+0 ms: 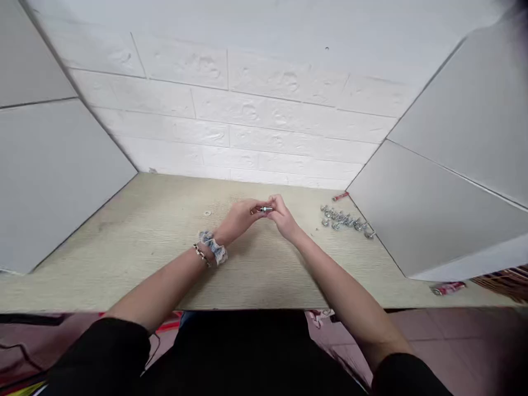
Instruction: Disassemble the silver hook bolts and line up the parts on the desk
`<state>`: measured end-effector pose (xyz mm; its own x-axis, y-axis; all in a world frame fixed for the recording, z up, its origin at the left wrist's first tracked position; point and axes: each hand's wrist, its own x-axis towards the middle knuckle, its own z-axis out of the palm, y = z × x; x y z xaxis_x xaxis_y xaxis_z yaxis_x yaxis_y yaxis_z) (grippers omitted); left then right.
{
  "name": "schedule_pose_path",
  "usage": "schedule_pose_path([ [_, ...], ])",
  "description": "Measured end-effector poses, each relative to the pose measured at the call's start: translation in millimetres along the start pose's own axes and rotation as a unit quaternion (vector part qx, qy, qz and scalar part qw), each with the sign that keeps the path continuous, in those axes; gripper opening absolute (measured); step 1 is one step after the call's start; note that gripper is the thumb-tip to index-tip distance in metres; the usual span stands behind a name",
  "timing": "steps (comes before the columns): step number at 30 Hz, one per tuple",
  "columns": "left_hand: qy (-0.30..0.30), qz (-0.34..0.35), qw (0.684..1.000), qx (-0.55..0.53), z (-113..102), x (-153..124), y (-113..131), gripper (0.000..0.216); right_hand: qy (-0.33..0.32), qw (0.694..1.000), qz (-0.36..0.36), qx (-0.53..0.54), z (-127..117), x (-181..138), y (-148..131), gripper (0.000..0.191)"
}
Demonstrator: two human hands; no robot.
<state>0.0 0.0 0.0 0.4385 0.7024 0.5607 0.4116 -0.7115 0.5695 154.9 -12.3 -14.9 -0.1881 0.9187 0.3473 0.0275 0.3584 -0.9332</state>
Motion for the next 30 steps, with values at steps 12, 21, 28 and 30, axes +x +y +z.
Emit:
schedule_pose_path([
  [12, 0.005, 0.02, 0.999, 0.026, 7.4, -1.2, -9.4, 0.013, 0.001, 0.983, 0.031, -0.182, 0.7, -2.7, -5.9, 0.026],
  [21, 0.007, 0.015, 1.0, 0.026, 6.2, -0.6, -7.0, 0.017, 0.027, 0.991, 0.049, -0.125, -0.2, -2.0, -2.8, 0.02],
  [28, 0.003, 0.033, 0.999, 0.041, 7.2, -1.3, -8.8, 0.01, 0.0, 0.985, 0.047, -0.165, 0.5, -2.7, -4.3, 0.039],
  [30, 0.006, 0.043, 0.998, 0.042, 7.7, -2.0, -9.6, 0.015, -0.007, 0.989, 0.042, -0.145, -1.0, -2.3, -4.4, 0.025],
])
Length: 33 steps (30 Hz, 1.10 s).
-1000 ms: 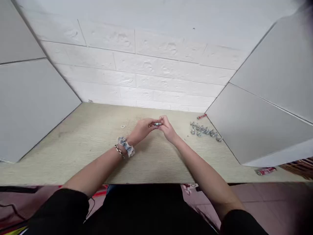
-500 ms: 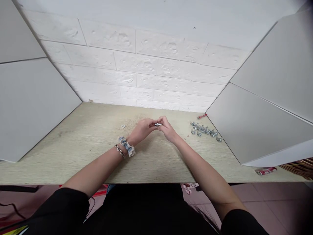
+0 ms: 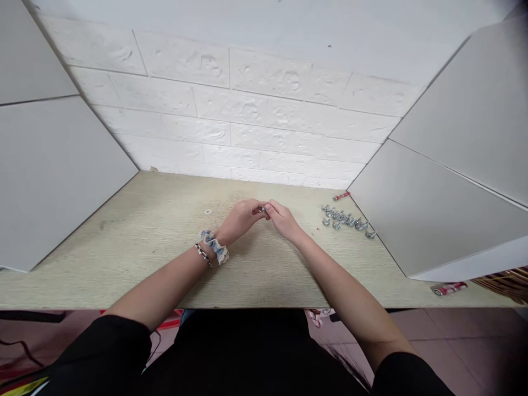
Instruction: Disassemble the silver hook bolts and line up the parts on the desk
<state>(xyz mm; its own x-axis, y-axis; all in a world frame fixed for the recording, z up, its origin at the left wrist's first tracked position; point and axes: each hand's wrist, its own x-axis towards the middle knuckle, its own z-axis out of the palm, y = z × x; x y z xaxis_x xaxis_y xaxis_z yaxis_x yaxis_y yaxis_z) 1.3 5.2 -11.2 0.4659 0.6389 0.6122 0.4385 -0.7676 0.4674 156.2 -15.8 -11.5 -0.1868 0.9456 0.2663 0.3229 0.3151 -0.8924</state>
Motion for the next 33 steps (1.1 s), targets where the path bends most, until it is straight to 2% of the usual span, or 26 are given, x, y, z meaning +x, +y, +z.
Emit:
schedule_pose_path([
  [2, 0.004, 0.005, 1.0, -0.005, 0.4, -0.5, -0.6, 0.021, -0.018, 0.999, -0.003, 0.05, -1.1, 0.6, 1.6, 0.012],
  [4, 0.006, 0.002, 1.0, -0.012, 0.3, -0.6, -0.9, 0.025, -0.028, 0.996, -0.002, 0.087, -1.4, 1.1, 3.9, 0.017],
  [8, -0.001, -0.004, 1.0, 0.0, -1.2, 0.5, -1.4, 0.02, 0.013, 0.999, 0.009, 0.049, 0.4, 0.4, 4.9, 0.016],
  [12, -0.011, 0.012, 1.0, 0.006, -2.0, 1.4, -1.2, 0.013, 0.018, 1.0, 0.002, 0.014, 2.4, -0.9, 0.7, 0.04],
  [14, -0.009, 0.015, 1.0, 0.006, -1.9, 1.3, -0.8, 0.013, 0.012, 1.0, -0.004, 0.002, 2.5, -0.7, -0.4, 0.045],
  [17, -0.01, 0.008, 1.0, 0.01, -1.8, 0.8, -0.5, 0.016, 0.014, 1.0, -0.003, -0.015, 1.9, 0.3, 0.4, 0.033],
  [20, -0.007, 0.003, 1.0, 0.003, -1.7, 0.5, -1.1, 0.022, 0.001, 0.999, -0.001, 0.035, 1.0, 1.2, 2.5, 0.012],
  [23, 0.001, -0.004, 1.0, -0.004, -2.6, 0.9, -0.7, 0.024, 0.006, 0.997, 0.002, 0.076, 0.1, 1.6, 2.8, 0.018],
  [25, 0.0, -0.012, 1.0, -0.002, -4.0, 1.6, 0.9, 0.021, 0.033, 0.998, 0.008, 0.057, -0.5, 1.5, 1.5, 0.012],
  [27, -0.003, -0.019, 1.0, -0.003, -5.7, 2.3, 3.3, 0.018, 0.051, 0.998, 0.014, 0.024, -1.0, 0.9, -0.6, 0.02],
  [30, -0.009, -0.019, 1.0, -0.007, -7.6, 2.8, 6.5, 0.014, 0.036, 0.999, 0.014, -0.017, -0.9, -0.4, -4.0, 0.036],
  [33, -0.018, -0.015, 1.0, -0.004, -7.6, 2.5, 6.9, 0.011, 0.017, 0.998, 0.002, -0.055, 0.0, -1.2, -5.5, 0.039],
])
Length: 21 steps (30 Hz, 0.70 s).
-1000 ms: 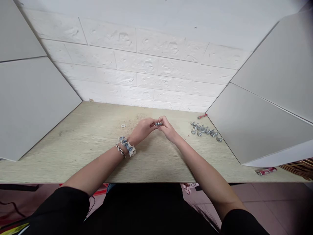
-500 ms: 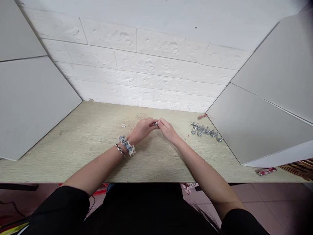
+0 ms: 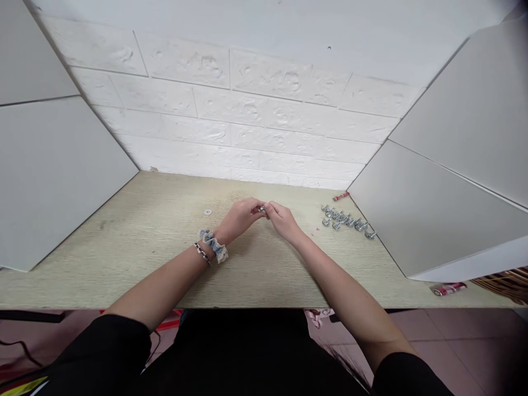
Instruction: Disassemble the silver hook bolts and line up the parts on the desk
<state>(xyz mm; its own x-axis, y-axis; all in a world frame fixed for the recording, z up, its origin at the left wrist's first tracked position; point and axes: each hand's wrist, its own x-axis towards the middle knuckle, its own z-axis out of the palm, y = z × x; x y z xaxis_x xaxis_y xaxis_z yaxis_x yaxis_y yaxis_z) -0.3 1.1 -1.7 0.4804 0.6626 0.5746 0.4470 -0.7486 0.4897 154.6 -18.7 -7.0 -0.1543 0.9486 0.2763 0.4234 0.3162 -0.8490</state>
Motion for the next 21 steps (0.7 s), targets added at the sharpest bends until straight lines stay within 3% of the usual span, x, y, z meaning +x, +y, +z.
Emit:
schedule_pose_path([
  [5, 0.016, -0.005, 1.0, 0.008, 2.4, -0.5, -6.2, 0.017, -0.008, 0.999, 0.003, 0.031, 1.0, 0.1, 2.0, 0.012],
  [8, 0.02, 0.007, 1.0, 0.007, 3.0, 0.0, -11.3, 0.019, -0.006, 0.997, 0.002, 0.08, -0.1, 0.3, 2.1, 0.022],
  [11, 0.032, 0.014, 0.999, 0.001, 2.2, 0.7, -14.6, 0.019, 0.03, 0.998, 0.011, 0.057, -2.1, -0.3, 0.2, 0.011],
  [16, 0.005, 0.041, 0.999, 0.008, 0.5, 0.7, -11.8, 0.014, 0.016, 1.0, 0.022, 0.002, -2.2, -0.7, 0.4, 0.041],
  [21, 0.0, 0.036, 0.999, 0.017, 1.4, -0.1, -7.6, 0.015, -0.01, 1.0, 0.0, -0.004, 0.1, -0.2, 2.9, 0.041],
])
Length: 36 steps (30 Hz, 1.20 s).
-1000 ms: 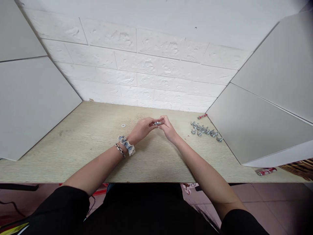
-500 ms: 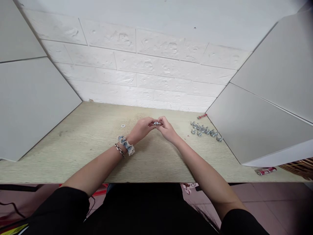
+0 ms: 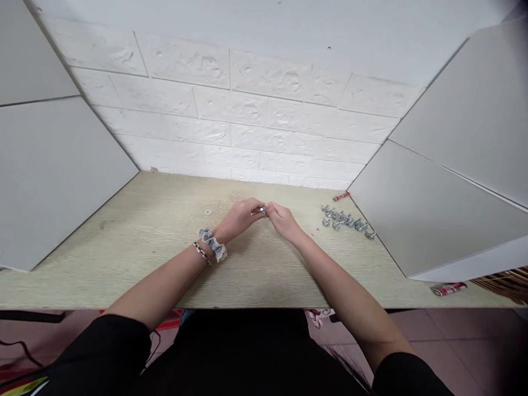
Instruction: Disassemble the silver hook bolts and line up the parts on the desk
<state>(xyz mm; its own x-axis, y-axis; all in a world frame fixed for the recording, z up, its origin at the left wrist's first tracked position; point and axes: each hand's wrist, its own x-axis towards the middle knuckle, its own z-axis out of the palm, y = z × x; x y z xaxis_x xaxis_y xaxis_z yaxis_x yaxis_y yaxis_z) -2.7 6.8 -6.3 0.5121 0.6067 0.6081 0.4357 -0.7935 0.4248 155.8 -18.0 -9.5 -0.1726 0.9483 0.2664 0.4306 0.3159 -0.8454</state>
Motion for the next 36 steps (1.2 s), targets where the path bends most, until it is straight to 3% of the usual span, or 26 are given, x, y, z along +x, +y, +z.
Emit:
schedule_pose_path([
  [4, 0.006, -0.018, 1.0, -0.008, 1.6, -0.5, -3.6, 0.017, 0.003, 1.0, 0.007, 0.004, 0.3, -0.1, -1.5, 0.026],
  [7, 0.015, -0.021, 1.0, -0.01, 2.6, -0.5, -7.5, 0.018, -0.009, 0.994, 0.017, 0.106, 0.3, 1.8, -2.2, 0.017],
  [10, 0.026, -0.024, 0.999, -0.019, 2.3, -0.1, -8.1, 0.018, -0.02, 0.981, 0.057, 0.185, -1.0, 3.7, -2.6, 0.022],
  [13, 0.031, -0.021, 0.999, -0.02, 0.4, 0.3, -4.5, 0.017, 0.001, 0.982, 0.088, 0.165, -2.0, 3.8, -2.4, 0.019],
  [17, 0.013, -0.003, 1.0, -0.013, -1.8, 0.5, 0.7, 0.014, -0.006, 0.994, 0.066, 0.086, 0.1, 2.2, -1.5, 0.043],
  [19, 0.009, -0.002, 1.0, -0.009, -1.7, 0.3, 1.0, 0.013, -0.01, 0.997, 0.052, 0.062, 1.6, 1.8, -1.5, 0.046],
  [25, 0.018, -0.015, 1.0, -0.008, 1.4, 0.2, -4.8, 0.019, -0.013, 0.996, 0.018, 0.085, 2.2, 1.9, -0.6, 0.015],
  [31, 0.023, -0.009, 1.0, -0.01, 1.0, 0.6, -4.1, 0.017, 0.033, 0.992, 0.049, 0.111, 1.7, 2.2, 1.4, 0.025],
  [36, 0.018, 0.003, 1.0, -0.004, 1.9, -0.2, -2.1, 0.016, 0.021, 0.997, 0.036, 0.071, 2.5, 1.0, -0.1, 0.052],
])
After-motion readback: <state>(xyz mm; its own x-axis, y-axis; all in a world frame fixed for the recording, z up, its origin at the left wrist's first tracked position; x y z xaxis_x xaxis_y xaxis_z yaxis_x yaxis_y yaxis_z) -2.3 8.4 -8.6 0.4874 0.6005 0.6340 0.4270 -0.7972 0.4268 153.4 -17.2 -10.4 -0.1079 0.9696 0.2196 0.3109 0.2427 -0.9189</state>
